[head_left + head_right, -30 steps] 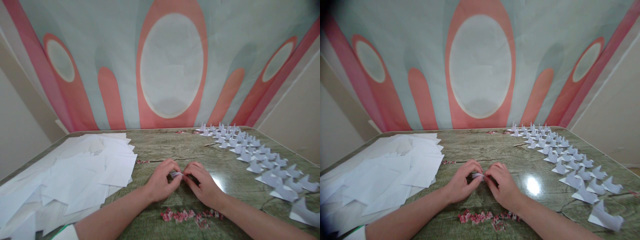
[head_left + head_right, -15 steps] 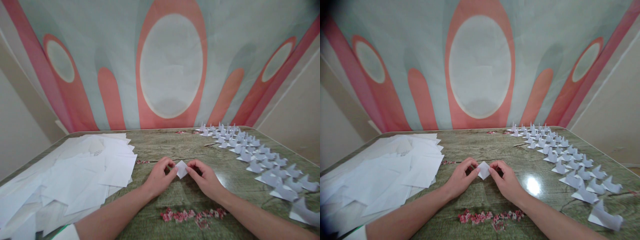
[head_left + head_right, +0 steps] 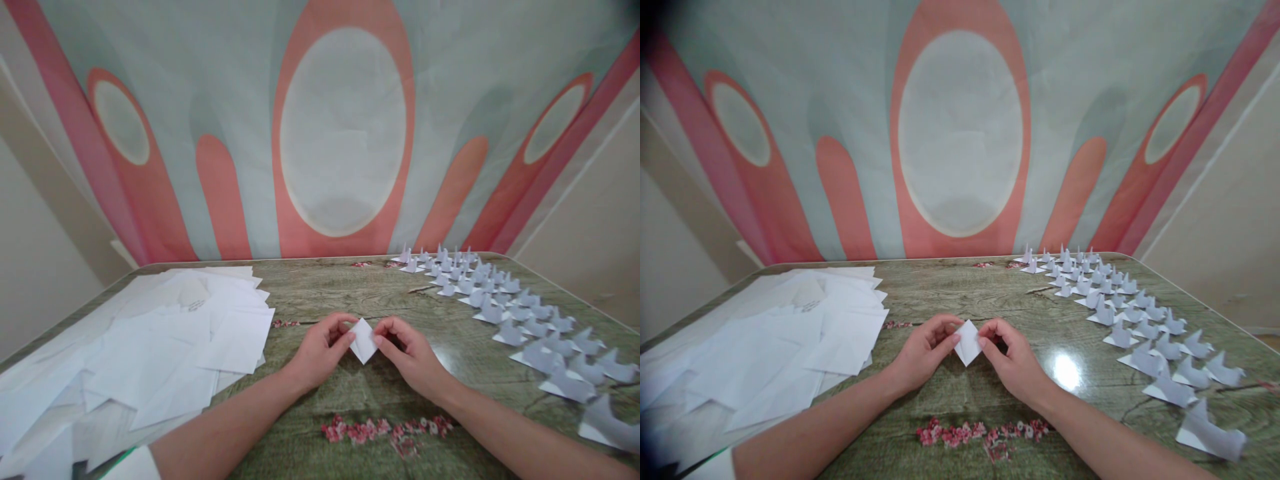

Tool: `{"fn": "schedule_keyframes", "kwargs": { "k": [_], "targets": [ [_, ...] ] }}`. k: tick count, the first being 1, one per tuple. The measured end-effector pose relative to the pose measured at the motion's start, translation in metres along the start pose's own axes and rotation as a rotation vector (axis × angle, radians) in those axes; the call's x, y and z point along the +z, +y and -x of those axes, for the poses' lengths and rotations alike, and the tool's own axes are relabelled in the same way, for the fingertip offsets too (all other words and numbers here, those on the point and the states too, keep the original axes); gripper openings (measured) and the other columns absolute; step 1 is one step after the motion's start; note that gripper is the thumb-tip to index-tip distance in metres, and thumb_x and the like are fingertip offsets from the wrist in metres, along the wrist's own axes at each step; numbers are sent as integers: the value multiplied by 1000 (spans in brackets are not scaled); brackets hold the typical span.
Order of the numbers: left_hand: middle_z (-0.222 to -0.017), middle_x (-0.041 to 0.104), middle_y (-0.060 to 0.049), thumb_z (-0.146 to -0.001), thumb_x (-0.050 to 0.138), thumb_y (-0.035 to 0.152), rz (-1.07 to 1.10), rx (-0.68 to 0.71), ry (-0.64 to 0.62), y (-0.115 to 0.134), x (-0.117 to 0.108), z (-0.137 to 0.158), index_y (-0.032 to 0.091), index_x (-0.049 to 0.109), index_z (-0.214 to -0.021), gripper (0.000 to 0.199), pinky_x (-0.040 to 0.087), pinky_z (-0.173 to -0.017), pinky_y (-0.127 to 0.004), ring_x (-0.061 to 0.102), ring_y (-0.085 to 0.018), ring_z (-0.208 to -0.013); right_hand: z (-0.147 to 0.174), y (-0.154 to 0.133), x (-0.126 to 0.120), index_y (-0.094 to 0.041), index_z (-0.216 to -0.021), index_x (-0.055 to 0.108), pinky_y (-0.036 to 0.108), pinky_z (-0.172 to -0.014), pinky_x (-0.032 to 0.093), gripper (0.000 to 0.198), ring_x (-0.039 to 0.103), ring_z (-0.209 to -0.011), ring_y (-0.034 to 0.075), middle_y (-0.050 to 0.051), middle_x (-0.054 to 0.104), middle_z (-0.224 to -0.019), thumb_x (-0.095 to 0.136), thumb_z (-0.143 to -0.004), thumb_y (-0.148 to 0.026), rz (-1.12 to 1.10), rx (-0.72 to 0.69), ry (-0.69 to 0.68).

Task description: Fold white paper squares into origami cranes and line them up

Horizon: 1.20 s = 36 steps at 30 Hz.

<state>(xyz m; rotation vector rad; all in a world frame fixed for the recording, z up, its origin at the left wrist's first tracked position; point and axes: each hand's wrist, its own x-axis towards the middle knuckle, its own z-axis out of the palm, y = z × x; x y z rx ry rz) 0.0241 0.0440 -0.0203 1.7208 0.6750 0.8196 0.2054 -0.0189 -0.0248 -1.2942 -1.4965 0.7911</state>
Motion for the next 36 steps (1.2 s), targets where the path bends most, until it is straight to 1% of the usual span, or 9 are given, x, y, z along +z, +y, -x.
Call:
{"fn": "schedule_keyframes", "kwargs": {
  "k": [2, 4, 7, 9, 14, 21, 25, 28, 36],
  "targets": [
    [-83, 62, -5, -84, 53, 29, -62, 2, -19, 3, -1, 0, 16, 63, -99, 23, 46, -66, -25, 56, -14, -72, 0, 1, -1, -19, -85, 56, 27, -65, 42, 17, 53, -72, 15, 1, 58, -76, 51, -83, -35, -25, 13, -13],
    [-87, 63, -6, -83, 53, 30, -89, -13, -9, 6, -1, 0, 16, 66, -97, 24, 46, -66, -25, 57, -15, -73, 0, 2, -1, -18, -88, 58, 27, -65, 42, 19, 54, -72, 16, 2, 60, -79, 51, -83, -36, -48, 37, -21],
    [-89, 65, -7, -83, 53, 31, -23, -62, 23, 7, -1, -1, 15, 66, -101, 28, 47, -64, -25, 57, -15, -70, 1, 3, -3, -19, -91, 60, 28, -68, 43, 22, 55, -75, 17, 3, 62, -83, 52, -83, -37, -95, 61, -26],
    [-92, 67, -7, -82, 53, 33, 34, -101, 35, 5, -2, -2, 15, 66, -103, 30, 48, -65, -26, 58, -15, -71, 1, 3, -4, -19, -93, 61, 28, -71, 44, 23, 56, -79, 18, 3, 63, -87, 53, -82, -37, -130, 58, -36],
    [-100, 67, -6, -81, 54, 37, 116, -134, 37, 4, -3, -3, 16, 65, -103, 32, 49, -75, -30, 60, -19, -85, 0, 1, -5, -19, -94, 61, 29, -73, 45, 22, 57, -81, 18, 4, 64, -88, 55, -80, -35, -153, 40, -48],
    [-99, 68, -6, -80, 55, 38, 93, -141, 46, 11, -2, -2, 16, 66, -102, 33, 48, -74, -29, 60, -19, -86, 0, 0, -5, -19, -93, 61, 29, -73, 45, 20, 57, -80, 18, 4, 64, -88, 54, -80, -32, -128, 33, -37],
    [-98, 68, -7, -80, 55, 38, 85, -136, 50, 11, -2, -2, 15, 67, -101, 33, 48, -75, -30, 60, -20, -87, 0, 1, -5, -19, -94, 60, 28, -71, 44, 19, 56, -79, 17, 3, 63, -89, 54, -81, -31, -131, 37, -47],
    [-98, 68, -7, -80, 55, 38, 105, -149, 46, 9, -2, -2, 15, 66, -102, 33, 48, -75, -30, 60, -19, -85, 0, 1, -5, -19, -94, 60, 28, -72, 44, 19, 56, -80, 17, 3, 63, -88, 54, -81, -31, -143, 37, -48],
    [-99, 68, -7, -79, 57, 40, 106, -138, 46, 12, -2, -2, 16, 67, -101, 34, 49, -76, -31, 60, -20, -86, 0, 0, -4, -19, -93, 61, 28, -71, 45, 20, 57, -78, 17, 3, 63, -86, 55, -80, -34, -124, 34, -34]
  ]
}}
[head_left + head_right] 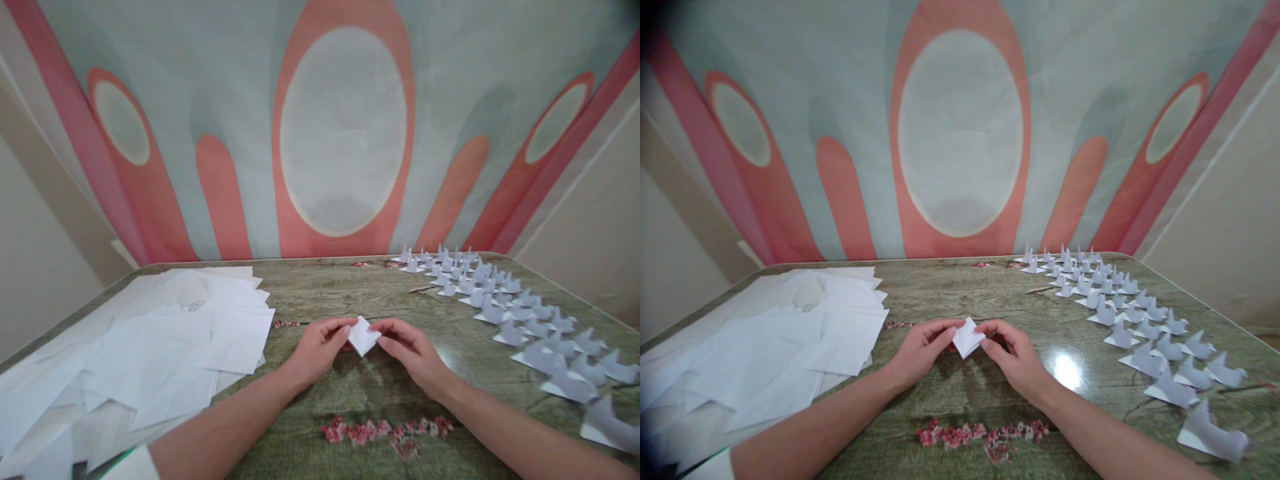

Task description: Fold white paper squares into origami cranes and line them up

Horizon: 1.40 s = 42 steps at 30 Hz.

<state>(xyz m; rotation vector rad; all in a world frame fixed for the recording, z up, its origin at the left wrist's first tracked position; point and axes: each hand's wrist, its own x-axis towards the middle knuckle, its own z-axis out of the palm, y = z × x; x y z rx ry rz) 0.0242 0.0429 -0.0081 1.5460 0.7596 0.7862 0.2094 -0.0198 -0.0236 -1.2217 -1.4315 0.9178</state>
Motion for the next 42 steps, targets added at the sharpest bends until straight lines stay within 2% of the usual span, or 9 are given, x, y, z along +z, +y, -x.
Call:
{"fn": "schedule_keyframes", "kwargs": {
  "k": [25, 32, 36, 42],
  "targets": [
    [-102, 67, -8, -81, 55, 36, 10, 15, -22, -1, 0, -1, 13, 65, -104, 34, 48, -79, -30, 60, -20, -89, 0, 1, 0, -19, -94, 59, 28, -72, 42, 18, 55, -80, 17, 3, 63, -88, 53, -82, -31, -34, 28, -12],
    [-103, 66, -8, -81, 55, 35, -64, 27, -71, 1, 0, 2, 15, 64, -108, 34, 48, -79, -30, 61, -18, -85, -2, 6, 1, -18, -92, 57, 28, -66, 41, 17, 54, -75, 17, 3, 61, -84, 53, -78, -27, 27, 70, 36],
    [-104, 65, -8, -79, 59, 31, -35, 15, -110, -4, 1, 1, 15, 60, -112, 37, 48, -78, -29, 61, -17, -82, -2, 6, 4, -19, -93, 55, 26, -61, 41, 17, 52, -67, 15, 0, 59, -77, 53, -78, -27, 87, 73, 47],
    [-99, 66, -7, -73, 64, 24, -107, 21, -102, -12, 1, 0, 16, 58, -116, 44, 47, -73, -28, 59, -16, -78, -1, 2, 6, -20, -95, 52, 27, -65, 42, 16, 54, -71, 15, 1, 59, -85, 52, -79, -25, 164, 24, 54]
  ]
}}
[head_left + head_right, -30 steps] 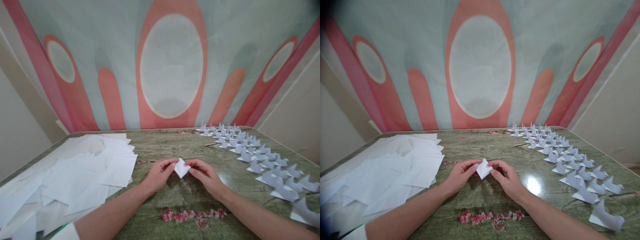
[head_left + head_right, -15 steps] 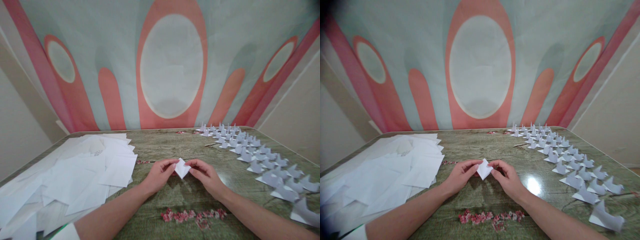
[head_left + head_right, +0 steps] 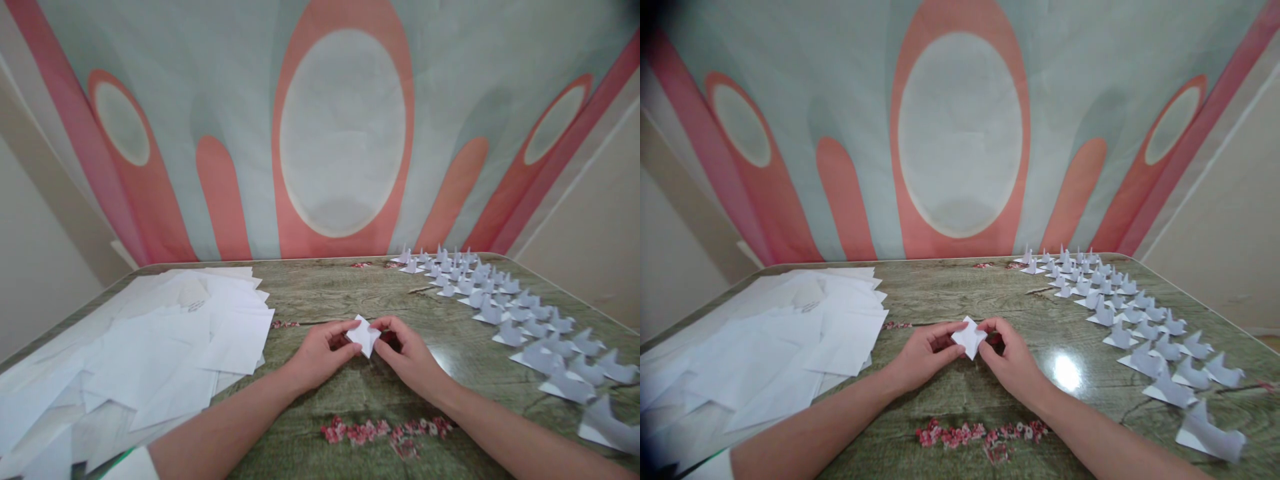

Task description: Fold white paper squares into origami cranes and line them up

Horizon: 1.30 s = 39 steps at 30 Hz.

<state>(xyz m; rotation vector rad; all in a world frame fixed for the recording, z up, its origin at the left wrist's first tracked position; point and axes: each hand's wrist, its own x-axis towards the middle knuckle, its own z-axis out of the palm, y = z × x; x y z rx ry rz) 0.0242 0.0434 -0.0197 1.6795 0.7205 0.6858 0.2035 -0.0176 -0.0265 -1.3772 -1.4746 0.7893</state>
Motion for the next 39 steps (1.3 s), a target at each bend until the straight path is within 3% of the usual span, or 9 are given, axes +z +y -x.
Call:
{"fn": "schedule_keyframes", "kwargs": {
  "k": [4, 13, 25, 30, 34, 39],
  "targets": [
    [-90, 67, -6, -72, 65, 23, 16, -5, -13, -2, 0, 0, 14, 54, -120, 50, 46, -72, -28, 58, -15, -75, 0, 1, -1, -20, -91, 55, 27, -63, 41, 13, 53, -69, 15, 0, 58, -80, 51, -80, -25, 48, -21, -7],
    [-101, 62, -5, -68, 68, 19, -27, 49, -33, -2, 0, 0, 16, 41, -131, 68, 45, -75, -26, 55, -14, -79, -3, 5, -2, -21, -87, 58, 29, -72, 41, 9, 53, -82, 16, 3, 54, -92, 52, -80, -20, 43, -152, -14],
    [-101, 60, -6, -68, 63, 15, -157, 66, -13, 4, 2, 1, 13, 41, -129, 64, 46, -70, -24, 57, -15, -78, -1, 3, -2, -21, -86, 58, 30, -75, 41, 8, 53, -87, 17, 3, 53, -94, 52, -83, -22, 21, -168, -13],
    [-108, 60, -8, -72, 55, 14, -310, 146, -4, 6, 1, 2, 14, 41, -130, 60, 46, -79, -28, 58, -17, -88, 0, 1, -1, -21, -87, 58, 29, -75, 41, 9, 53, -86, 17, 3, 53, -93, 52, -81, -18, 58, -207, -58],
    [-117, 58, -7, -74, 53, 14, -460, 205, 29, 7, 0, 4, 17, 49, -124, 50, 41, -92, -32, 54, -20, -104, 2, -5, 1, -21, -86, 57, 30, -75, 41, 10, 52, -84, 17, 3, 54, -91, 53, -80, -16, 93, -232, -90],
    [-116, 60, -6, -73, 49, 8, -599, 218, 52, 6, -1, 8, 18, 54, -119, 47, 40, -93, -31, 55, -19, -104, 4, -10, 2, -21, -88, 54, 28, -67, 41, 15, 52, -75, 15, 2, 55, -84, 53, -76, -13, 141, -210, -116]
  ]
}}
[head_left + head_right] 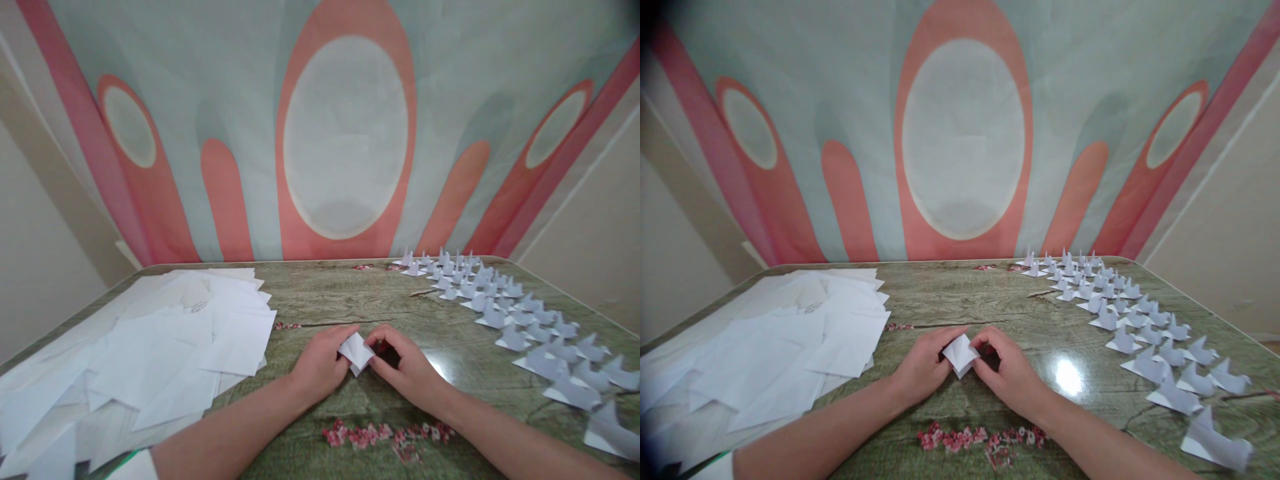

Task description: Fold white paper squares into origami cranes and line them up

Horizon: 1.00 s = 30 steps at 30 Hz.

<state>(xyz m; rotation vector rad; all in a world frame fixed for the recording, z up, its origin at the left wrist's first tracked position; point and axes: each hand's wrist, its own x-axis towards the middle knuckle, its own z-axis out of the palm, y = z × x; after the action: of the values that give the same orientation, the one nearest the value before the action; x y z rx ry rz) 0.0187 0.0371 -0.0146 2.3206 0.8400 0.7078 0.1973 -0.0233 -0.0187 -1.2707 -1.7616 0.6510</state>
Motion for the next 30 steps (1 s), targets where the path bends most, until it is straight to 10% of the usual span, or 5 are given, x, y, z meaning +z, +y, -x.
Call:
{"fn": "schedule_keyframes", "kwargs": {
  "k": [12, 30],
  "targets": [
    [-101, 58, -3, -71, 56, 12, -273, 13, -22, 3, -5, 1, 24, 61, -107, 37, 40, -86, -30, 50, -20, -97, 0, 5, 4, -20, -84, 56, 30, -69, 42, 12, 54, -75, 17, 1, 58, -79, 51, -75, -12, 75, 62, 8],
    [-92, 57, -3, -68, 53, 3, -119, -26, -53, -1, -3, -1, 21, 65, -94, 34, 41, -81, -27, 52, -18, -90, -5, 14, 3, -23, -80, 66, 35, -79, 40, 15, 54, -85, 19, 4, 60, -85, 53, -81, -17, 202, 41, -21]
  ]
}}
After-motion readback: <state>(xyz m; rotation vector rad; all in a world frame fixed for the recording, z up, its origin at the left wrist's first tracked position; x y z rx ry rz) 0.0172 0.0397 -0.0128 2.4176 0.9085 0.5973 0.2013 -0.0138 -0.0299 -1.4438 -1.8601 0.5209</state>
